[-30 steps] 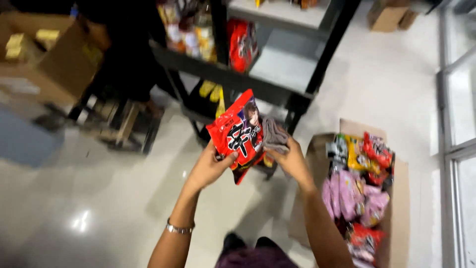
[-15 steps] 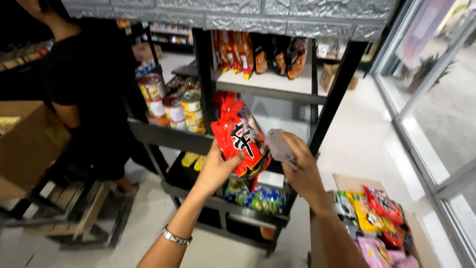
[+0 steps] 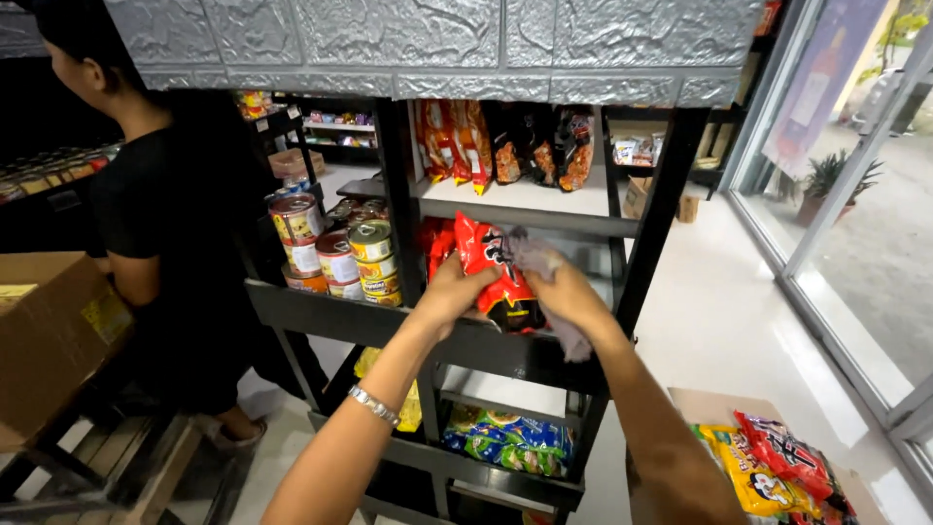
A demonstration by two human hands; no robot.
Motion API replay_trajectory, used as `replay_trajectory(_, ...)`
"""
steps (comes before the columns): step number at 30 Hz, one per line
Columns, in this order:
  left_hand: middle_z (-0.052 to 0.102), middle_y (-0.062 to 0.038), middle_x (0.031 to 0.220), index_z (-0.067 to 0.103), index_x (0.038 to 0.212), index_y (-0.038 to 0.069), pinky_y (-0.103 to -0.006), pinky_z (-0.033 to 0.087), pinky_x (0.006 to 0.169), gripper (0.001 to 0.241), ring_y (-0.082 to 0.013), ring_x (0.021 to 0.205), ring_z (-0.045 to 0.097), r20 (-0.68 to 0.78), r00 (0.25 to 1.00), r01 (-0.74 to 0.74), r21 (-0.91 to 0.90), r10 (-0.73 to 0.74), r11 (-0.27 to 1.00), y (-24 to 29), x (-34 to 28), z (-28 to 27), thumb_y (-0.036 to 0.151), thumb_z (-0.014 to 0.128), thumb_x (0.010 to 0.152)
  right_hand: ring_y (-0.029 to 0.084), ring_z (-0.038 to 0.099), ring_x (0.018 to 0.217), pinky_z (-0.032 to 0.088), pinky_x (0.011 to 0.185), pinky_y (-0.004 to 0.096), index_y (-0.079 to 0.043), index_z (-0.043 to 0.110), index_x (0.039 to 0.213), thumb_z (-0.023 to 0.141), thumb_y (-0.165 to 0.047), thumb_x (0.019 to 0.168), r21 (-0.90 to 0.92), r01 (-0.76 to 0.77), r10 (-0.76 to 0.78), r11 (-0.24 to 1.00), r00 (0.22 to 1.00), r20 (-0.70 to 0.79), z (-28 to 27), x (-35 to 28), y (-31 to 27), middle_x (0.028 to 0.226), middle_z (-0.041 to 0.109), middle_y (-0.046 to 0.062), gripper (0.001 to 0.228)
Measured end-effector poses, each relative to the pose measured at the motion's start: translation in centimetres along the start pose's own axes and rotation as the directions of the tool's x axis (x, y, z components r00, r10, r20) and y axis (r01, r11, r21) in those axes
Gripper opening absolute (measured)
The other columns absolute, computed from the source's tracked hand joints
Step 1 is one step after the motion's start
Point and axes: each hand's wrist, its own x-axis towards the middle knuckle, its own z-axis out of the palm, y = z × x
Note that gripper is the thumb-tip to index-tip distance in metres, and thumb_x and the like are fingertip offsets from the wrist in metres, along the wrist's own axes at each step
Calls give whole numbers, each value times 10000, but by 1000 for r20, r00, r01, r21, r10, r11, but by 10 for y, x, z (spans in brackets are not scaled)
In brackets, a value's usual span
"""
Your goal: The recorder is wiping down grocery shelves and stocking them with instant noodle packets and cups from a cardboard box.
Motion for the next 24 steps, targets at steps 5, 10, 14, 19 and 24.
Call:
replay_trajectory(5,712,-135,1223,530,1355,50,-376,558,931,626,-265,1104,694,-27,947,-314,154,322,937,-8,-3,12,153,813,807,309,678,1168,507,1032,396,-92,622,1325,693,-212,922,-75,-312,316,947,948,46,6,24,-5,1240,713,163,426)
replay_trajectory(10,639,-294,1224,471,1364,-39,-469,487,993,808,-467,1162,604,-184,875,-250,622,449,742,-25,6,9,123,902,700,280,678,1242,498,1092,371,-60,642,1348,690,-213,925,101,-134,126,986,989,81,32,25,21,1321,725,157,452)
replay_trajectory(14,598,-343,1262,372,1426,-102,-484,489,990,876,-507,1175,582,-182,823,-316,640,538,700,-36,-6,2,74,858,718,322,424,1383,373,1063,402,-89,308,1548,838,-284,854,127,-386,353,914,909,221,46,17,14,1507,445,206,894)
replay_trajectory(19,595,-324,1180,363,1438,-53,-526,523,894,675,-502,1064,620,-80,879,-236,784,470,575,-7,-73,12,93,718,883,405,595,1301,469,1064,404,-15,276,1499,930,-304,610,179,-219,172,959,954,245,74,7,35,1390,590,277,1140)
replay_trajectory(24,564,-288,1178,478,1382,7,-542,526,848,497,-478,998,630,-41,855,-223,871,518,438,0,-63,10,118,662,934,508,599,1157,516,996,484,-11,320,1448,865,-267,693,-212,-350,392,912,895,211,74,10,-8,1254,561,358,966)
